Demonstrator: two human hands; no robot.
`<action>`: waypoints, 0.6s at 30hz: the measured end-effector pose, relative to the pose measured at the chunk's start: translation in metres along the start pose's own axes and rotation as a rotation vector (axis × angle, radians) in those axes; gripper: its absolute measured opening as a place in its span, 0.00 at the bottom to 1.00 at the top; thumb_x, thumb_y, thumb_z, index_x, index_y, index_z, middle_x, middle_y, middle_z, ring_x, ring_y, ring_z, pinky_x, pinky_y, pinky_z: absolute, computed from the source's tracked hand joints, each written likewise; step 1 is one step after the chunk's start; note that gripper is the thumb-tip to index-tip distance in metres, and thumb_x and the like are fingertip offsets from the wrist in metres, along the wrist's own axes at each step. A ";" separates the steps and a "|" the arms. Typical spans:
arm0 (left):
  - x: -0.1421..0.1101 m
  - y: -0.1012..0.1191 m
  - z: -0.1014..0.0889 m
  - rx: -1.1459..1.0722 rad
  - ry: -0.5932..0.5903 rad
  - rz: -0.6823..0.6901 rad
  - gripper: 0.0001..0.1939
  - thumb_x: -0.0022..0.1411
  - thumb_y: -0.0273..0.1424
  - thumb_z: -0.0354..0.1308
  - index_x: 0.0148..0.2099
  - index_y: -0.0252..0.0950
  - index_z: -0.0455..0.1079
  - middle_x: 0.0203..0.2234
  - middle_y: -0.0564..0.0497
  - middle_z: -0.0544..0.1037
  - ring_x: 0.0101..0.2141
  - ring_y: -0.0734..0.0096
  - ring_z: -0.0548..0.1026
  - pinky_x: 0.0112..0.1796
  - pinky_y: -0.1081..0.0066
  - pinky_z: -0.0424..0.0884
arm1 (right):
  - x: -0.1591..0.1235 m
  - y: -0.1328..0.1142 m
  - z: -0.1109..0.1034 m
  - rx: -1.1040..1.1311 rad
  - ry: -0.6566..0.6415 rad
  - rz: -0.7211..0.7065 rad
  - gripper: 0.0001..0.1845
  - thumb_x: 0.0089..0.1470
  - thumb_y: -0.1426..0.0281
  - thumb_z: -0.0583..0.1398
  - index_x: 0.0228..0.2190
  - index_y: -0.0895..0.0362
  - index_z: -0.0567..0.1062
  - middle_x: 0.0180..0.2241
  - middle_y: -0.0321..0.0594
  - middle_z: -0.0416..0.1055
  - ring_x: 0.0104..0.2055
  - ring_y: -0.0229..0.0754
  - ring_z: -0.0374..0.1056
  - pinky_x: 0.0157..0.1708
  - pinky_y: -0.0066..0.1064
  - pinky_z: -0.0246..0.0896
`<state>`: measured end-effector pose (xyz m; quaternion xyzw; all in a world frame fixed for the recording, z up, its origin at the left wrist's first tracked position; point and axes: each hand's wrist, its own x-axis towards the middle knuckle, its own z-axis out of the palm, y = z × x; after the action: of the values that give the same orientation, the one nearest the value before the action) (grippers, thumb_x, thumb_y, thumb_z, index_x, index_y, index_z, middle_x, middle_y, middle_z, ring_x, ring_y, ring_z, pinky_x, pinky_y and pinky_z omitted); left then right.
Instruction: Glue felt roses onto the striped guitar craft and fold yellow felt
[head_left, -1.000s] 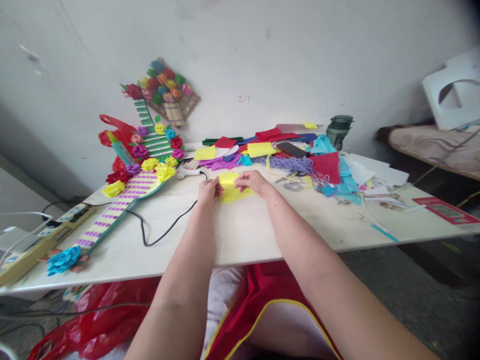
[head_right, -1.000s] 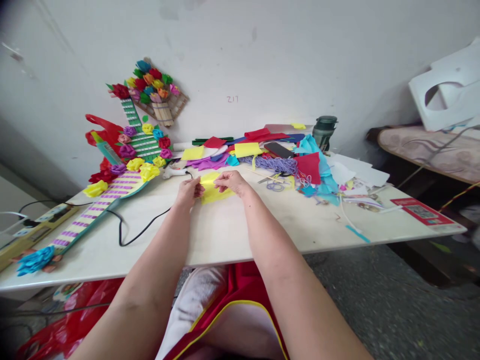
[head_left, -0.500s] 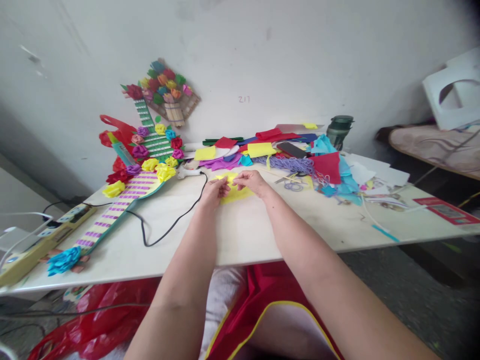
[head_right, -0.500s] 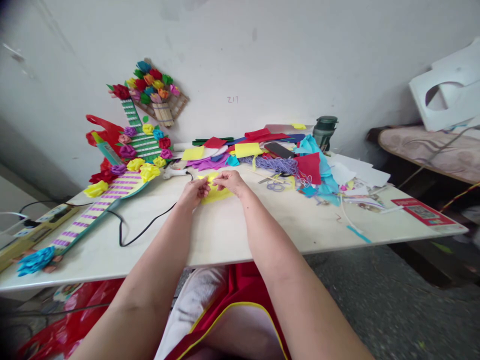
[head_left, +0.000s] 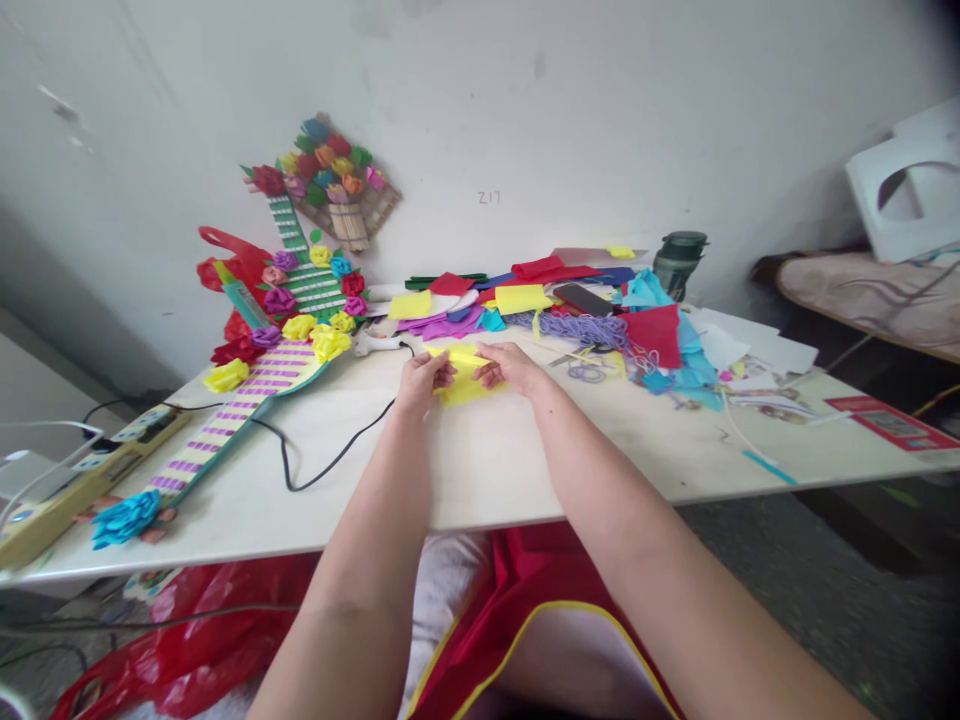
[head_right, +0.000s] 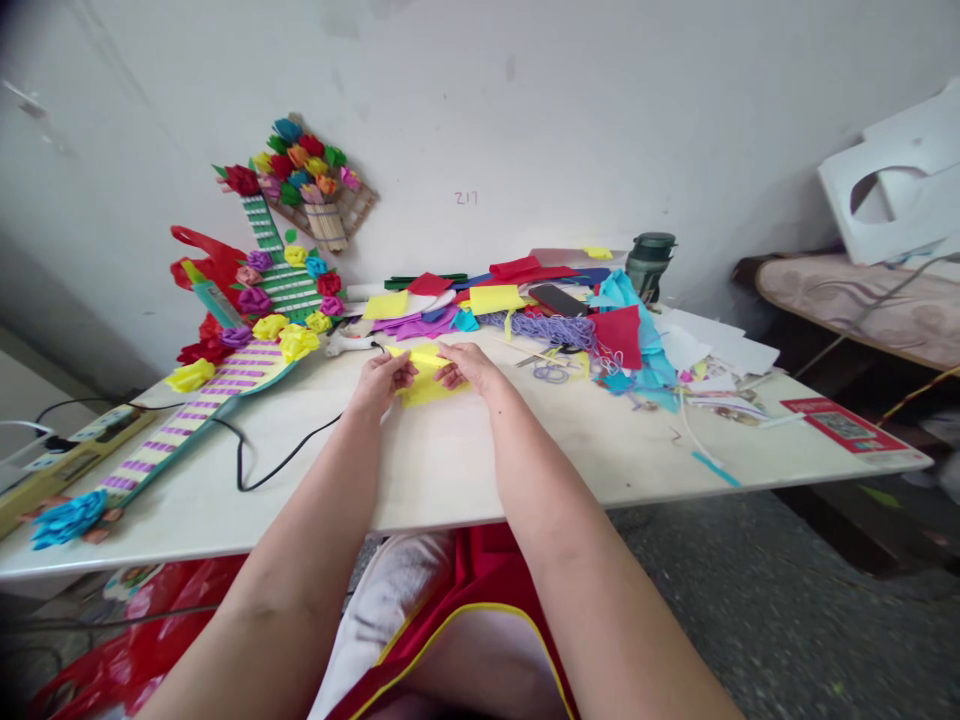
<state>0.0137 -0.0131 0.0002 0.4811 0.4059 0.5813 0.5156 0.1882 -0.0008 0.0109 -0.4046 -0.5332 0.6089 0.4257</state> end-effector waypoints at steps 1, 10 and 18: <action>0.000 0.000 0.000 -0.002 -0.002 -0.002 0.14 0.45 0.36 0.65 0.24 0.31 0.65 0.16 0.51 0.73 0.15 0.79 0.68 0.19 0.78 0.63 | 0.000 0.001 0.000 -0.011 -0.009 0.013 0.14 0.56 0.61 0.57 0.31 0.60 0.68 0.17 0.42 0.73 0.13 0.35 0.64 0.15 0.24 0.60; -0.001 0.001 -0.001 -0.003 -0.020 0.004 0.15 0.44 0.36 0.66 0.26 0.31 0.65 0.18 0.49 0.74 0.17 0.77 0.70 0.21 0.76 0.65 | 0.001 0.002 0.001 -0.097 -0.008 0.031 0.12 0.53 0.67 0.61 0.23 0.61 0.68 0.12 0.36 0.67 0.09 0.30 0.56 0.09 0.20 0.50; 0.000 0.001 -0.001 0.032 -0.015 0.003 0.19 0.43 0.40 0.67 0.26 0.31 0.64 0.19 0.51 0.74 0.18 0.78 0.70 0.22 0.76 0.66 | 0.007 0.009 -0.003 -0.115 0.006 -0.041 0.12 0.50 0.71 0.62 0.19 0.61 0.67 0.12 0.34 0.67 0.09 0.28 0.56 0.09 0.19 0.51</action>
<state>0.0124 -0.0130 0.0005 0.4942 0.4106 0.5720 0.5100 0.1879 0.0064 0.0013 -0.4191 -0.5741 0.5674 0.4158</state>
